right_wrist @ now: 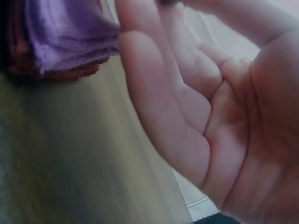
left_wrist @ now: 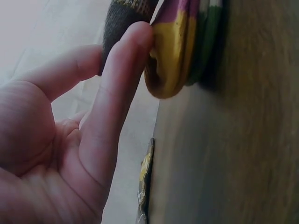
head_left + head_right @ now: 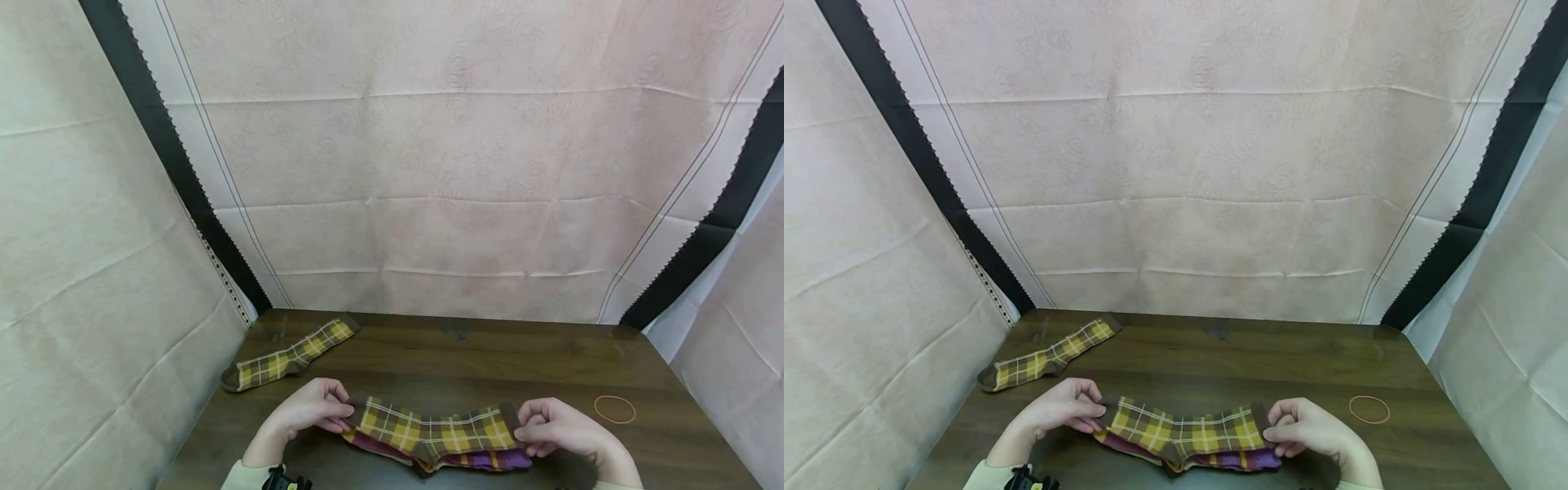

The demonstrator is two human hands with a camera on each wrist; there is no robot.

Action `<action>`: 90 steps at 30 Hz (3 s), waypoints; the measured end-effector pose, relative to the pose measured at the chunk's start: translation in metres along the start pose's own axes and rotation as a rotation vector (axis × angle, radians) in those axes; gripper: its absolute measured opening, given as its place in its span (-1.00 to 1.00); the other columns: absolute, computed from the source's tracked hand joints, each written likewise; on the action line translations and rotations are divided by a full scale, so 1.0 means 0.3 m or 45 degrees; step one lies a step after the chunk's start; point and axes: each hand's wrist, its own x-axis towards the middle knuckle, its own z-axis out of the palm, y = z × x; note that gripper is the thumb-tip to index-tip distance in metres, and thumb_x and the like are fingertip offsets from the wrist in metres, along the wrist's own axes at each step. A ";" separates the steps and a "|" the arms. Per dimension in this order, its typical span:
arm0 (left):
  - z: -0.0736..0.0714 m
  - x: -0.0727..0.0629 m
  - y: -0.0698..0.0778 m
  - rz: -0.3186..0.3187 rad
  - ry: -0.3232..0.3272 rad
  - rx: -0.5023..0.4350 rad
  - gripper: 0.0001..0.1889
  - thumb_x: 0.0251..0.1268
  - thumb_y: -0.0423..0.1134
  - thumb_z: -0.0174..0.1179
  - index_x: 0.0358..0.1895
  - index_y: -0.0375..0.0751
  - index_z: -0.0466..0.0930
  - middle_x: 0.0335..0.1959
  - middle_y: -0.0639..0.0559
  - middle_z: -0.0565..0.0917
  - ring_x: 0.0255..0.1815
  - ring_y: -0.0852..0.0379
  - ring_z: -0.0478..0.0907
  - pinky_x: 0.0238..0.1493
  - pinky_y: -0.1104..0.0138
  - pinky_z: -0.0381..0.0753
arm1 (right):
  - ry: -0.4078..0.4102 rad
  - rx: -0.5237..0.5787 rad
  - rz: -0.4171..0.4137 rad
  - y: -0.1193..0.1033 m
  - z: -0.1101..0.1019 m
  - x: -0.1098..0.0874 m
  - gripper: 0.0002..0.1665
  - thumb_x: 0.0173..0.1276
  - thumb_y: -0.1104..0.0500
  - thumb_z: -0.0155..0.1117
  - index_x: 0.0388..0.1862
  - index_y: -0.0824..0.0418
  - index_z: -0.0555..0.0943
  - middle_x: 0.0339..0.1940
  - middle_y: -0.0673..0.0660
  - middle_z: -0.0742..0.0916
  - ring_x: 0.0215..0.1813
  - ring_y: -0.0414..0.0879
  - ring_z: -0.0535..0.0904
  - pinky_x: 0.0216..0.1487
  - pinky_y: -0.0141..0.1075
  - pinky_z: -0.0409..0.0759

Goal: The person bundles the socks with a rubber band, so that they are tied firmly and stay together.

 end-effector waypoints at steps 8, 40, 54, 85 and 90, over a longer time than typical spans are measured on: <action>-0.001 0.003 -0.013 -0.023 0.020 0.053 -0.78 0.42 -0.34 0.41 -0.11 -0.37 0.56 -0.32 -0.28 0.81 -0.35 -0.07 0.83 -0.34 0.21 0.82 | 0.039 -0.041 0.115 0.005 0.021 0.002 -0.85 0.51 0.21 0.37 -0.15 0.28 0.59 -0.36 0.18 0.81 -0.43 -0.11 0.75 -0.44 -0.32 0.72; -0.007 0.013 -0.006 -0.029 0.066 0.131 -0.75 0.35 -0.34 0.48 -0.12 -0.41 0.60 -0.33 -0.20 0.81 -0.40 -0.02 0.80 -0.34 0.17 0.82 | 0.129 -0.225 0.193 0.008 0.019 -0.007 -0.71 0.33 0.21 0.55 -0.26 0.26 0.55 -0.50 0.08 0.75 -0.42 -0.08 0.72 -0.47 -0.28 0.62; -0.113 0.063 0.023 0.149 0.401 0.154 -0.61 0.46 -0.27 0.42 0.17 -0.48 0.59 -0.01 -0.18 0.72 0.02 -0.13 0.73 0.04 0.05 0.78 | 0.200 -0.175 0.116 -0.005 -0.018 -0.010 -0.68 0.56 0.13 0.36 0.04 0.37 0.58 -0.21 0.16 0.78 -0.15 0.09 0.71 -0.24 -0.03 0.73; -0.235 0.242 -0.015 0.136 0.697 0.436 -0.64 0.51 -0.36 0.33 0.27 -0.42 0.60 0.24 -0.33 0.65 0.27 -0.26 0.60 0.23 -0.04 0.62 | 0.310 -0.259 -0.095 -0.056 0.002 0.012 -0.57 0.67 0.16 0.23 0.30 0.45 0.54 0.06 0.33 0.76 -0.04 0.15 0.73 -0.14 -0.12 0.76; -0.206 0.256 -0.013 0.155 0.641 0.381 -0.68 0.49 -0.39 0.35 0.21 -0.43 0.63 0.14 -0.27 0.71 0.20 -0.20 0.65 0.16 0.06 0.68 | 0.348 -0.316 -0.097 -0.072 -0.001 0.011 -0.55 0.68 0.10 0.24 0.30 0.43 0.56 0.07 0.37 0.75 -0.04 0.13 0.74 -0.14 -0.15 0.76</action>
